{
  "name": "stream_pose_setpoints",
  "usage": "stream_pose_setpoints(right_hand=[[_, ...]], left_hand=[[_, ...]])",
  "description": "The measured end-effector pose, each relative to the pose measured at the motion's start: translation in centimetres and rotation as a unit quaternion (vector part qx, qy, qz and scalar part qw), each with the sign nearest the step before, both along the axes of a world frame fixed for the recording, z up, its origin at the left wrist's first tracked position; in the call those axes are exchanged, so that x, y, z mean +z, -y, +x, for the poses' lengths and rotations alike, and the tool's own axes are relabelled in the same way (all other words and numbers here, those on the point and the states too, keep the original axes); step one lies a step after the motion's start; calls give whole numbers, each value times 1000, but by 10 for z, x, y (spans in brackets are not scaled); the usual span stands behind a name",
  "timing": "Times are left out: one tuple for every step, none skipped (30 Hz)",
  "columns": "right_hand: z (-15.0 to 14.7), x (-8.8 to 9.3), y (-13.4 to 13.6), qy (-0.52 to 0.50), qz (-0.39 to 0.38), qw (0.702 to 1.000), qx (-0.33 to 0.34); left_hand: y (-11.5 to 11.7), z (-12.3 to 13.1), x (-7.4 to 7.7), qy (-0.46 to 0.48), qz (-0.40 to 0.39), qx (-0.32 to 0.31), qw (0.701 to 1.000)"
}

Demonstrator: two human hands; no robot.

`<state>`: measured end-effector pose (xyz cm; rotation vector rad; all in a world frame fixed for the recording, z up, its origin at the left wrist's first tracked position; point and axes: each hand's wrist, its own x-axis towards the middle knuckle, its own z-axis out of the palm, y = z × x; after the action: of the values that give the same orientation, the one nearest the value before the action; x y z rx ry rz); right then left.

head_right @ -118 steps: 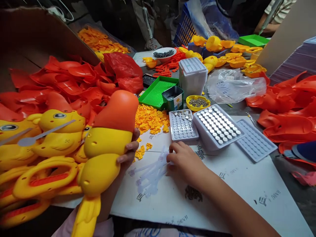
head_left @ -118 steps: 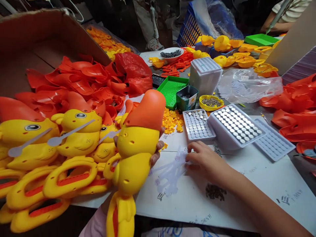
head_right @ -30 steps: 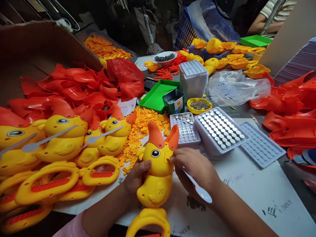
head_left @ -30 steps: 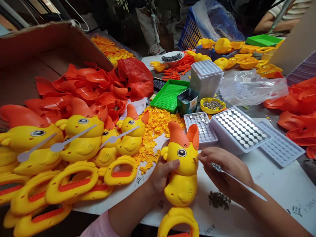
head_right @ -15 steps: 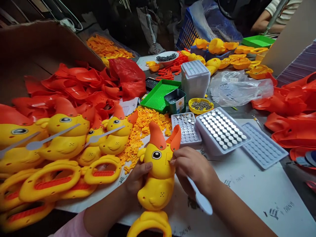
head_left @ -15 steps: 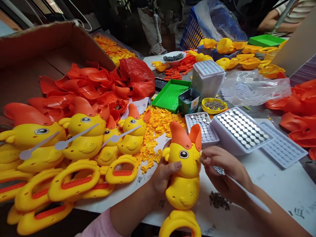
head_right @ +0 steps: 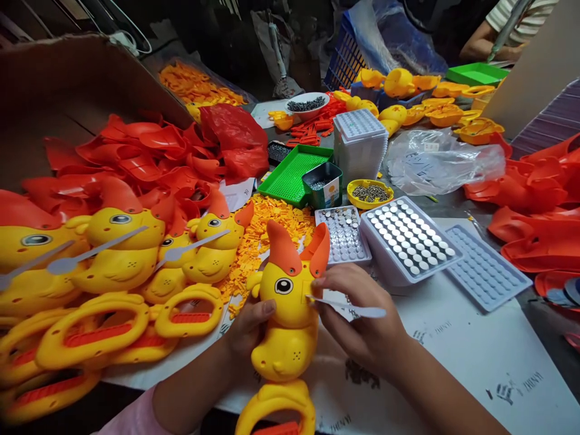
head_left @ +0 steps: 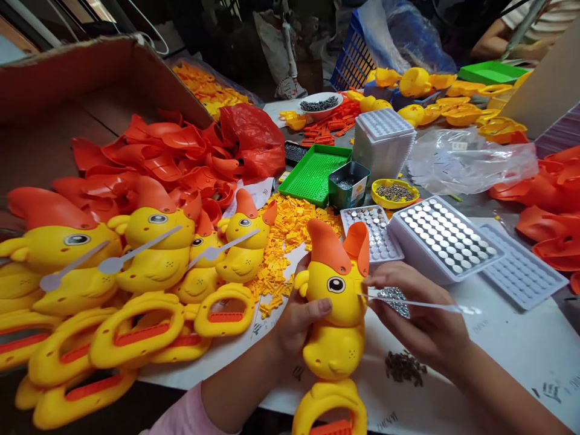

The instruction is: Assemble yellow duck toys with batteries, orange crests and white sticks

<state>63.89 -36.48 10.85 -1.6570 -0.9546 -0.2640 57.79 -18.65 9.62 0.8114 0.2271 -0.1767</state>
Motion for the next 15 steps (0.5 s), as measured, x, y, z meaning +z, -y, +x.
stream_pose_setpoints(right_hand=[[0,2,-1,-2,-1,1000,6],[-1,3,-2,2,-3,1000,13],[-1,3,-3,8,-2,1000,15],[-1,2,-4,15,4,1000,11],[-1,0,-5,23,15,1000,4],[-1,-2,-7,29,28,999,-3],[-2,-5,-8,32,40,999,-7],[-2,-7,-8,27,49,998,-5],[-2,-10,-9,11,57,998,4],[-2,-12,-10,-16,69,997,16],[-2,-13,-10,-53,86,995,24],[-2,-15,-11,-94,103,990,28],[-2,-16,-11,-135,116,984,27],[-2,-16,-12,-171,124,977,24],[-2,-17,-12,-201,126,971,23]], left_hand=[[0,0,0,3,-8,4,1000],[1,-1,-1,8,-14,9,1000],[1,-1,-1,12,-15,11,1000],[2,-2,0,16,-11,12,1000],[3,-3,0,17,-3,9,1000],[4,-4,0,17,3,6,1000],[4,-4,0,18,4,1,1000],[4,-5,0,19,1,-4,1000],[3,-5,0,18,-6,-4,1000],[2,-6,0,18,-13,-2,1000],[1,-6,0,17,-17,-1,1000],[0,-6,0,13,-16,-2,1000],[-1,-5,1,9,-11,-5,1000],[-1,-5,2,8,-3,-10,1000],[-2,-5,2,9,5,-17,1000]])
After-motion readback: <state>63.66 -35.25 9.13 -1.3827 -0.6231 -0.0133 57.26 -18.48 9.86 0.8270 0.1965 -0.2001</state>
